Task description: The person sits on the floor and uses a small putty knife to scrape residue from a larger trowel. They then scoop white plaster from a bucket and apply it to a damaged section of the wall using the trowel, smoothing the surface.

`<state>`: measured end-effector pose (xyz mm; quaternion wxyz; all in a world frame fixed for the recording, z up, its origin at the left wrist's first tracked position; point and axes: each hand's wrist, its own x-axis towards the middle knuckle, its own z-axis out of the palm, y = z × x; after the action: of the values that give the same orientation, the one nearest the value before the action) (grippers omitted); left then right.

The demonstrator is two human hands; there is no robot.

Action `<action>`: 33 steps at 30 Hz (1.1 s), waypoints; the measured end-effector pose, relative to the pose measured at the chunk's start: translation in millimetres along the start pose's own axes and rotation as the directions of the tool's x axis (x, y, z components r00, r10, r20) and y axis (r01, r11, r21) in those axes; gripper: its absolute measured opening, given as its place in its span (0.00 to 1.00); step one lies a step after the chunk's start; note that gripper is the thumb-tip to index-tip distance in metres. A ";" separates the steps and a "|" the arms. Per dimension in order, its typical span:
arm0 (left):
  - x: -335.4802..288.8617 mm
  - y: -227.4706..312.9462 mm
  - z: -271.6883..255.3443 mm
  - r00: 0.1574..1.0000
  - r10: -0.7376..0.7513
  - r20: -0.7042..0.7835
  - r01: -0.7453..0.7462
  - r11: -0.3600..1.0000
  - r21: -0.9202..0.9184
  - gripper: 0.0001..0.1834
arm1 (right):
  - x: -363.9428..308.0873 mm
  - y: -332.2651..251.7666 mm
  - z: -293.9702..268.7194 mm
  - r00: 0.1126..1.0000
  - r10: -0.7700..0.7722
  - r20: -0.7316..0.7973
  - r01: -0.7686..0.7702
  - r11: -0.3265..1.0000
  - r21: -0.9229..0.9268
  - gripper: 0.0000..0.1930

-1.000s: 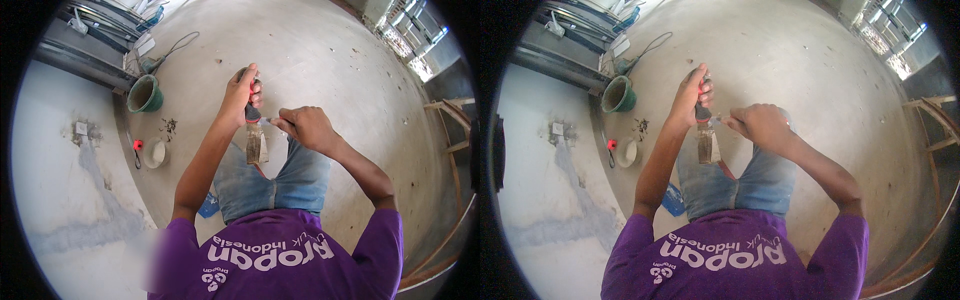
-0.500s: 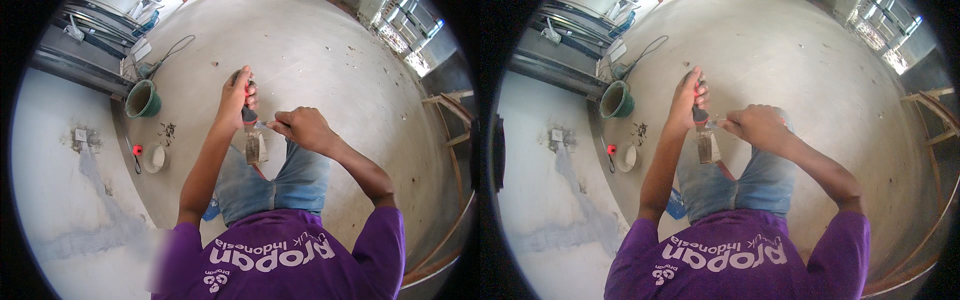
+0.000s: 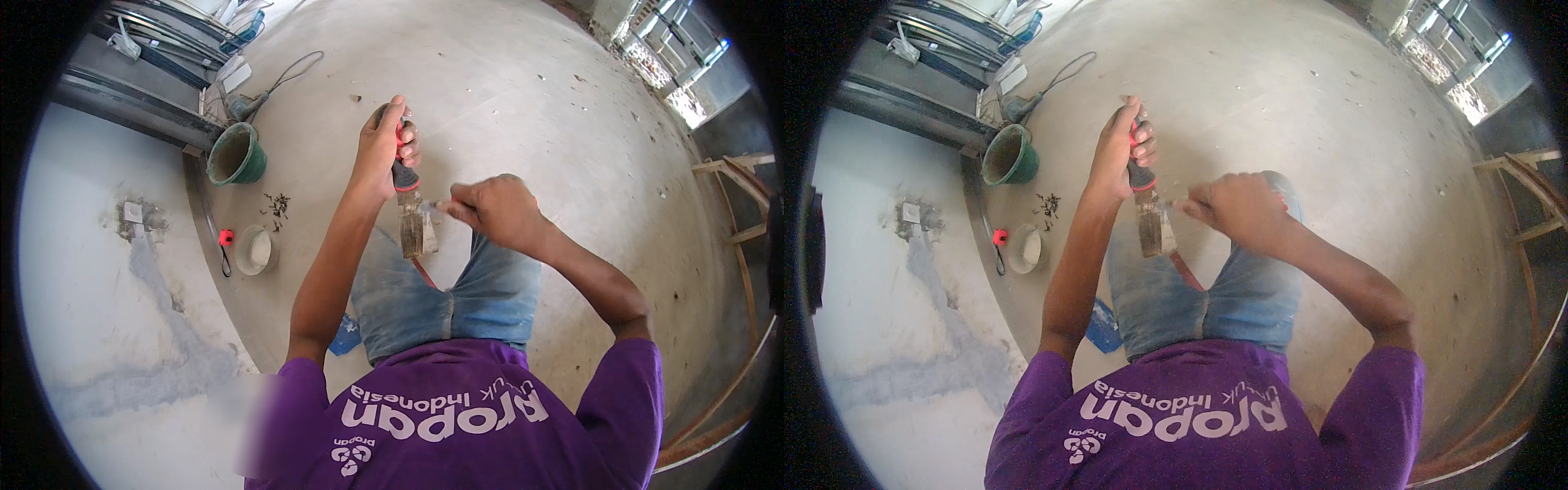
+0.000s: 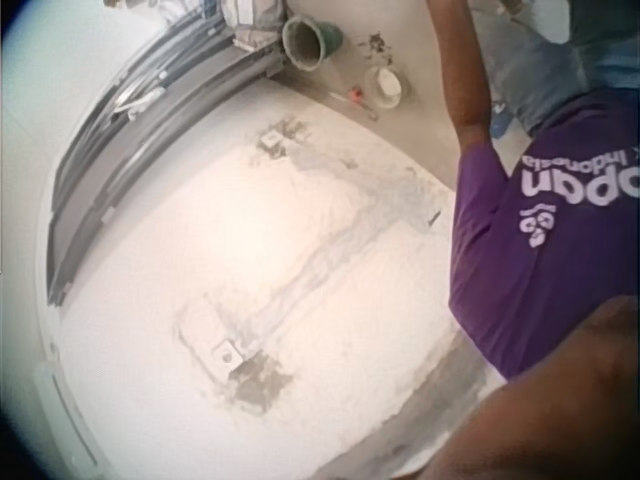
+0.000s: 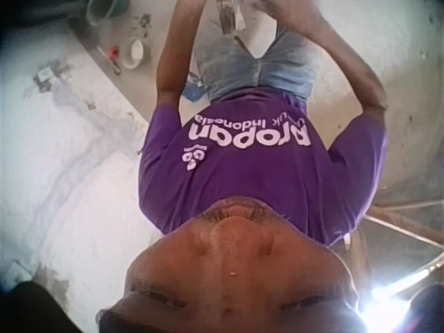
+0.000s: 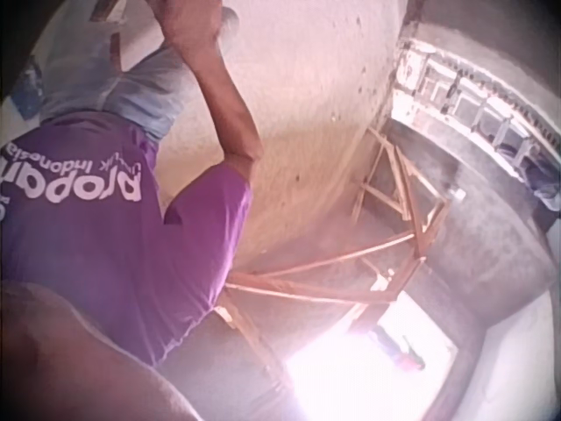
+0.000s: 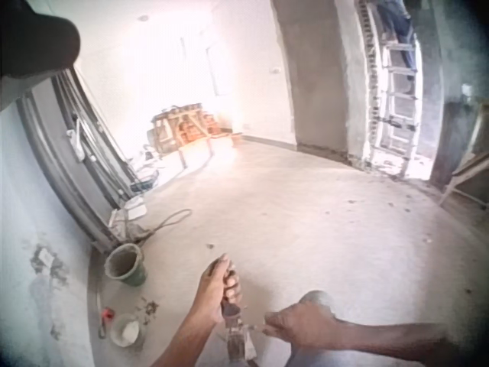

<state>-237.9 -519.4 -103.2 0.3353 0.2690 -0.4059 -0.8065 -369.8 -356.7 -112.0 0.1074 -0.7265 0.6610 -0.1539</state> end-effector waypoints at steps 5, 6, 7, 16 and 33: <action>-5.1 -4.1 3.4 0.999 -0.045 -0.004 0.045 0.999 -0.010 0.13 | 3.1 1.4 -3.1 1.000 -0.003 -0.001 0.003 0.999 -0.040 0.22; -4.8 -6.4 0.0 0.999 -0.039 -0.016 0.039 0.999 -0.021 0.13 | 3.8 1.4 -4.0 1.000 0.002 0.001 -0.002 0.999 -0.040 0.22; -4.3 -7.9 -1.7 0.999 -0.034 -0.028 0.033 0.999 -0.031 0.13 | 5.9 0.7 -4.6 1.000 0.006 0.003 -0.006 0.999 -0.039 0.21; 3.3 3.3 1.4 1.000 0.023 -0.001 -0.023 1.000 0.007 0.13 | 5.8 -1.8 0.7 1.000 0.008 -0.030 -0.009 1.000 -0.027 0.22; 10.9 5.2 -5.0 1.000 0.015 -0.006 -0.016 0.999 -0.051 0.13 | 6.0 -1.1 0.6 0.999 0.003 0.036 -0.002 0.999 -0.039 0.23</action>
<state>-239.6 -532.4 -103.2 0.3494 0.2595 -0.3865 -0.8132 -368.1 -362.6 -111.7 0.1052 -0.7304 0.6627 -0.1277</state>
